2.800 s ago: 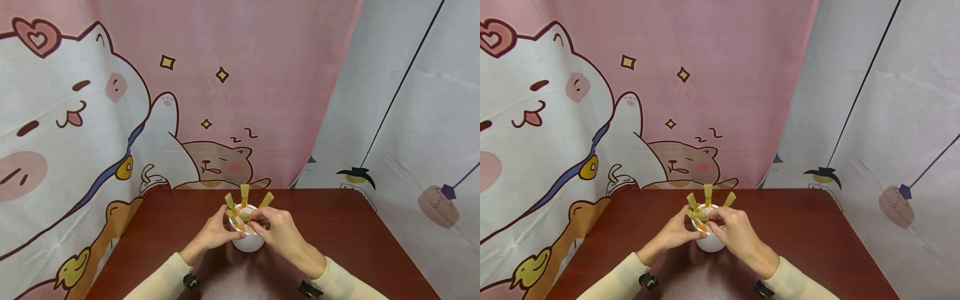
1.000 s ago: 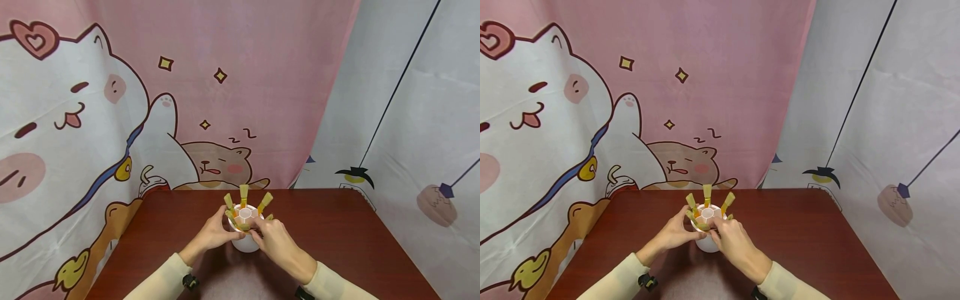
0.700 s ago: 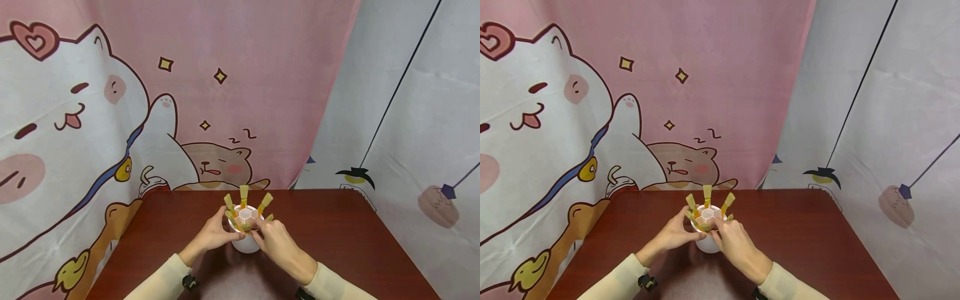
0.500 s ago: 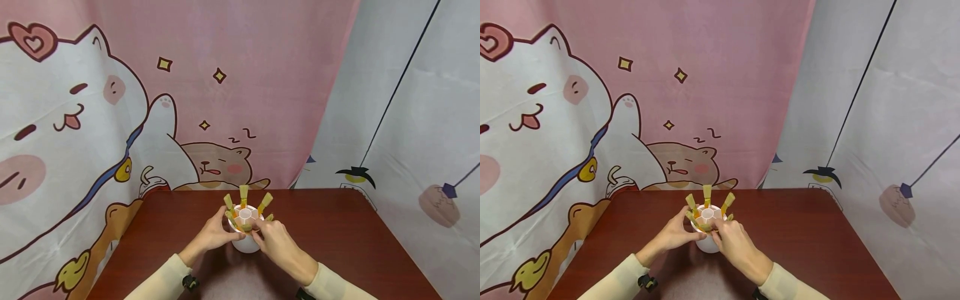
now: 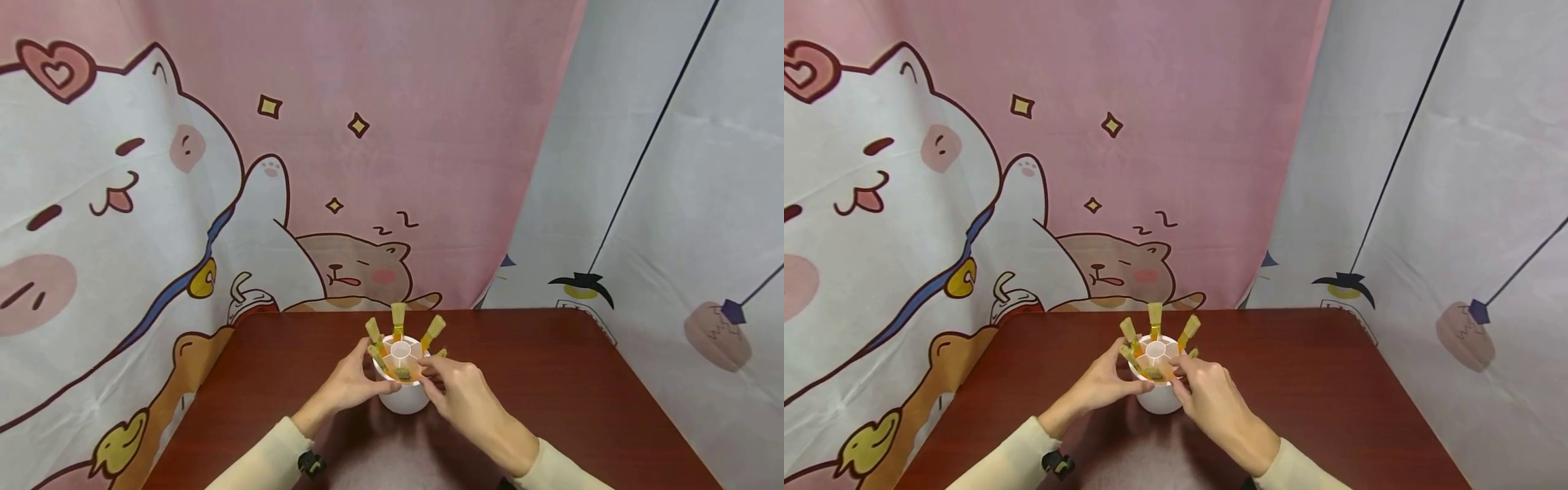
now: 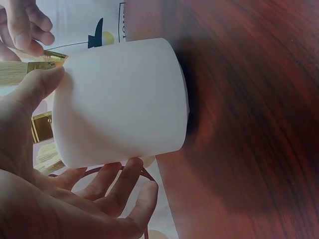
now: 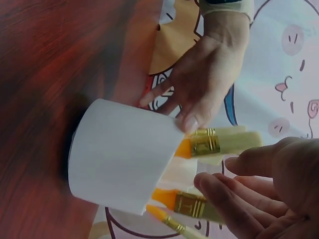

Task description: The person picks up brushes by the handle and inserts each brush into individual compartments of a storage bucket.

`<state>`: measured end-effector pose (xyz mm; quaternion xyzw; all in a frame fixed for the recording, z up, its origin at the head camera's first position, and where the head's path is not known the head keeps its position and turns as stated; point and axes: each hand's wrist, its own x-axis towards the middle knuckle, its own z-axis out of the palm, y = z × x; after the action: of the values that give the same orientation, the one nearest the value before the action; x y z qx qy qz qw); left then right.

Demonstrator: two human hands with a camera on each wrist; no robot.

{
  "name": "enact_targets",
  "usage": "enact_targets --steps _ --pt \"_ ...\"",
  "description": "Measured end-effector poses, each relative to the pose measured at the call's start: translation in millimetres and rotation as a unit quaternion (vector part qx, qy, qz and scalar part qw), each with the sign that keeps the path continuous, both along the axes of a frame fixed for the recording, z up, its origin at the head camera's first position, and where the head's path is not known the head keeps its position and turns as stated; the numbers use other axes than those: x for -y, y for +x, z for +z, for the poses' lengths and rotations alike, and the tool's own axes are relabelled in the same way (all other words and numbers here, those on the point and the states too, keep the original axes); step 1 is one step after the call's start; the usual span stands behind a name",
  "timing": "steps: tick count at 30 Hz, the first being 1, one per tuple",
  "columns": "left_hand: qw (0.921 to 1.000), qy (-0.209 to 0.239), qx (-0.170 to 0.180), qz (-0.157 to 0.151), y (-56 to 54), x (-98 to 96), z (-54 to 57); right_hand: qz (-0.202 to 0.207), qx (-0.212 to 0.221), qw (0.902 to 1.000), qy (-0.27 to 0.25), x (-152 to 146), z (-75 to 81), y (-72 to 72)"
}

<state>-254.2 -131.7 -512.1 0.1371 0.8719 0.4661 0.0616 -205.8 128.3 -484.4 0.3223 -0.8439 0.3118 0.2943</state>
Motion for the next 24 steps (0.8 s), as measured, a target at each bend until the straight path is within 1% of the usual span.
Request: enact_targets --steps 4,9,15,19,21,24 --pt "1.0000 -0.001 -0.001 0.001 1.4 1.1 0.8 -0.003 -0.011 0.9997 -0.022 -7 1.9 0.2" --pt "1.0000 -0.001 -0.004 0.004 2.8 2.0 1.3 -0.007 -0.008 0.9992 -0.038 -17 6.0 2.3" --pt "0.9998 -0.006 -0.017 0.005 3.4 2.1 0.6 -0.015 -0.020 0.9971 -0.073 -31 8.6 0.8" --pt "0.9997 -0.010 -0.022 0.010 4.0 2.9 -0.5 -0.044 -0.028 0.9951 -0.084 -45 7.9 -3.7" --pt "0.9996 -0.011 -0.022 0.011 4.7 3.4 -0.5 -0.063 -0.023 0.9944 -0.081 -52 6.7 -6.6" --pt "0.9996 -0.007 -0.024 0.011 6.1 4.2 -0.1 -0.093 -0.005 0.9926 -0.078 -65 2.9 -11.6"
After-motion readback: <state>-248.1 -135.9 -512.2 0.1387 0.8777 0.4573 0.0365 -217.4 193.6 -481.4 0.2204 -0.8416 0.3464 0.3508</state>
